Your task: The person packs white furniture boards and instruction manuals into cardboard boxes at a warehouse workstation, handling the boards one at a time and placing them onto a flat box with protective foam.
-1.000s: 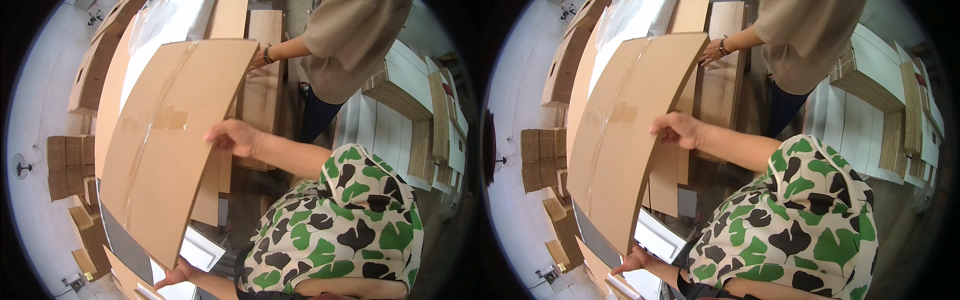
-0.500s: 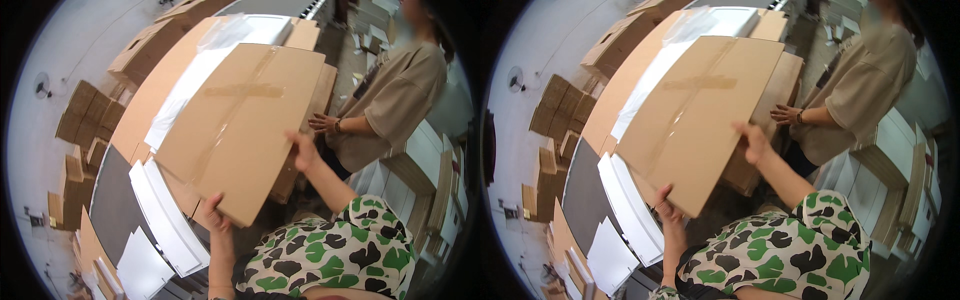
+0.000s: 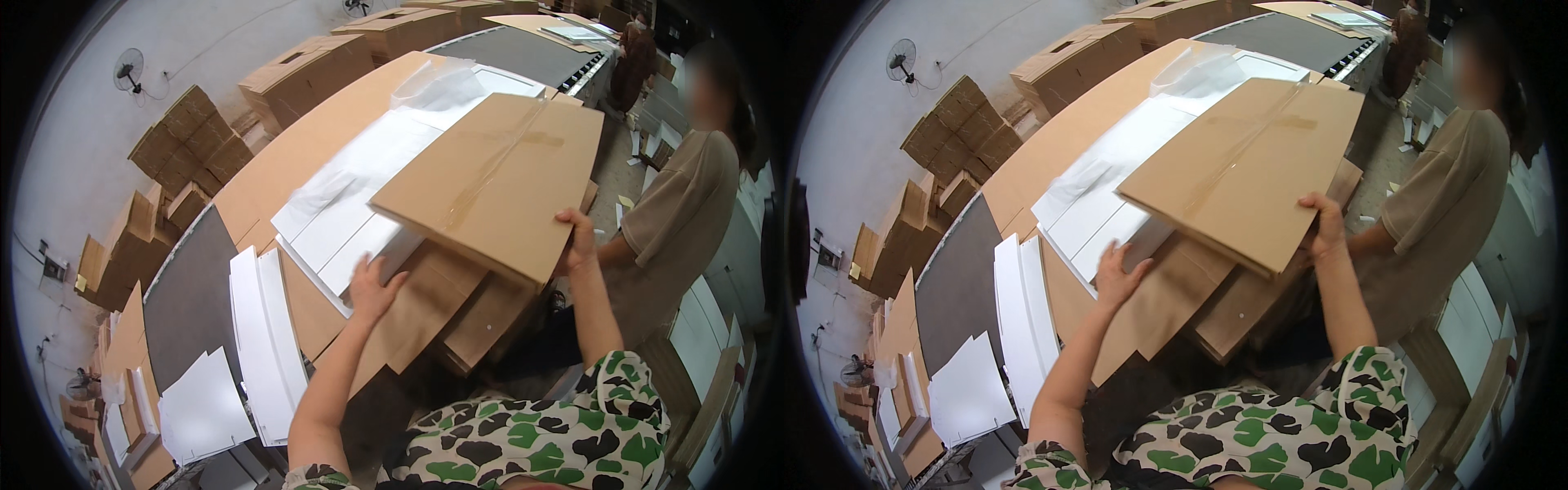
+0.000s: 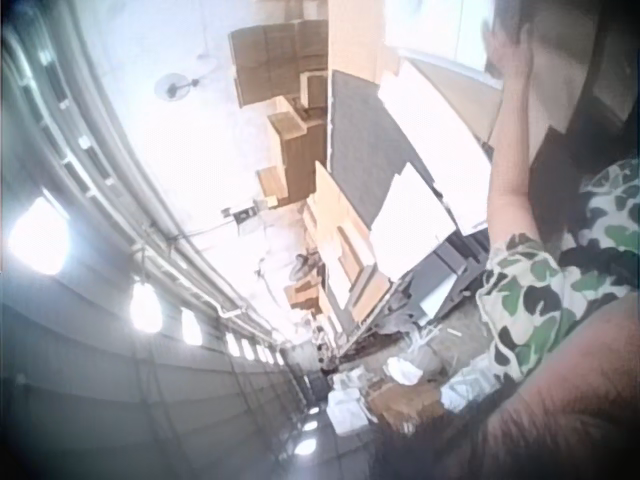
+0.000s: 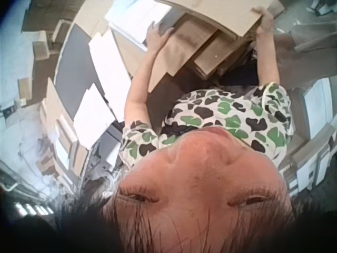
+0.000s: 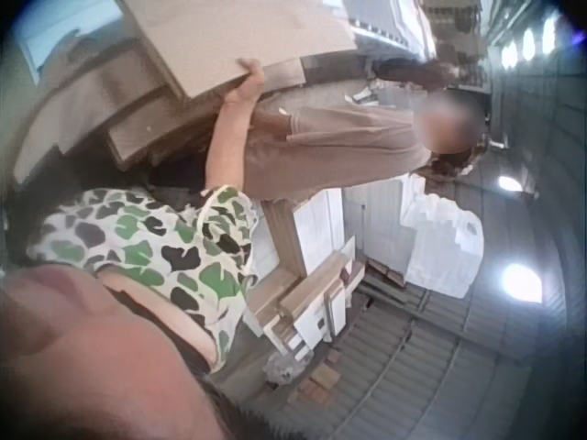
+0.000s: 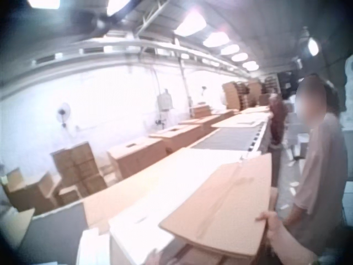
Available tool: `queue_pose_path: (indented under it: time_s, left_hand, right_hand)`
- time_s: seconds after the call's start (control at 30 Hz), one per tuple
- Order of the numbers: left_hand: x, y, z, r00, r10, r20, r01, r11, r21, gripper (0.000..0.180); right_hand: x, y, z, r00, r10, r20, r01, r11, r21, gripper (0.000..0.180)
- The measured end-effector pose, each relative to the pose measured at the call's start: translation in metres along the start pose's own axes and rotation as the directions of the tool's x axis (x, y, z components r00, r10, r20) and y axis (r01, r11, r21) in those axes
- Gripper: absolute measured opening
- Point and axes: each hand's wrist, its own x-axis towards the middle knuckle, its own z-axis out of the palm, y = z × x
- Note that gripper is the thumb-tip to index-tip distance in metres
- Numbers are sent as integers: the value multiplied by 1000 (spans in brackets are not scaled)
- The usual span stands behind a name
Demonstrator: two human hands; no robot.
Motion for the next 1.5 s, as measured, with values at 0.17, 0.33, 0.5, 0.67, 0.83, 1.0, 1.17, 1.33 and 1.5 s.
queue_pose_path:
  time_s: [0.17,0.33,0.5,0.67,0.83,1.0,1.17,1.33,1.5]
  left_hand:
    - [46,-50,8,927,-122,354,-38,909,414,97]
    - [41,-80,20,881,-224,417,-14,868,496,105]
    - [51,-75,30,878,-197,436,-44,874,484,101]
    - [50,-77,32,892,-173,418,-50,881,471,103]
    - [51,-78,33,888,-166,429,-63,880,471,104]
    - [53,-78,31,883,-170,438,-67,877,476,103]
    - [54,-78,35,890,-153,429,-71,883,464,106]
    - [52,-83,36,881,-166,442,-68,882,466,104]
    - [51,-85,38,886,-152,438,-81,880,469,103]
  right_hand:
    - [98,-53,-16,975,-221,12,221,969,-109,39]
    - [237,-80,-9,955,-294,41,296,953,-70,27]
    - [344,-112,-19,954,-295,48,299,948,-111,21]
    - [424,-106,-21,946,-324,18,324,943,-78,16]
    - [482,-91,-40,950,-311,16,311,950,-28,18]
    - [510,-61,-79,968,-242,-65,232,964,-127,27]
    - [525,-55,-126,994,-109,25,112,973,-203,27]
    - [516,-57,-128,993,-47,-111,-13,874,-486,27]
    - [509,-67,-121,968,-99,-230,-135,565,-814,31]
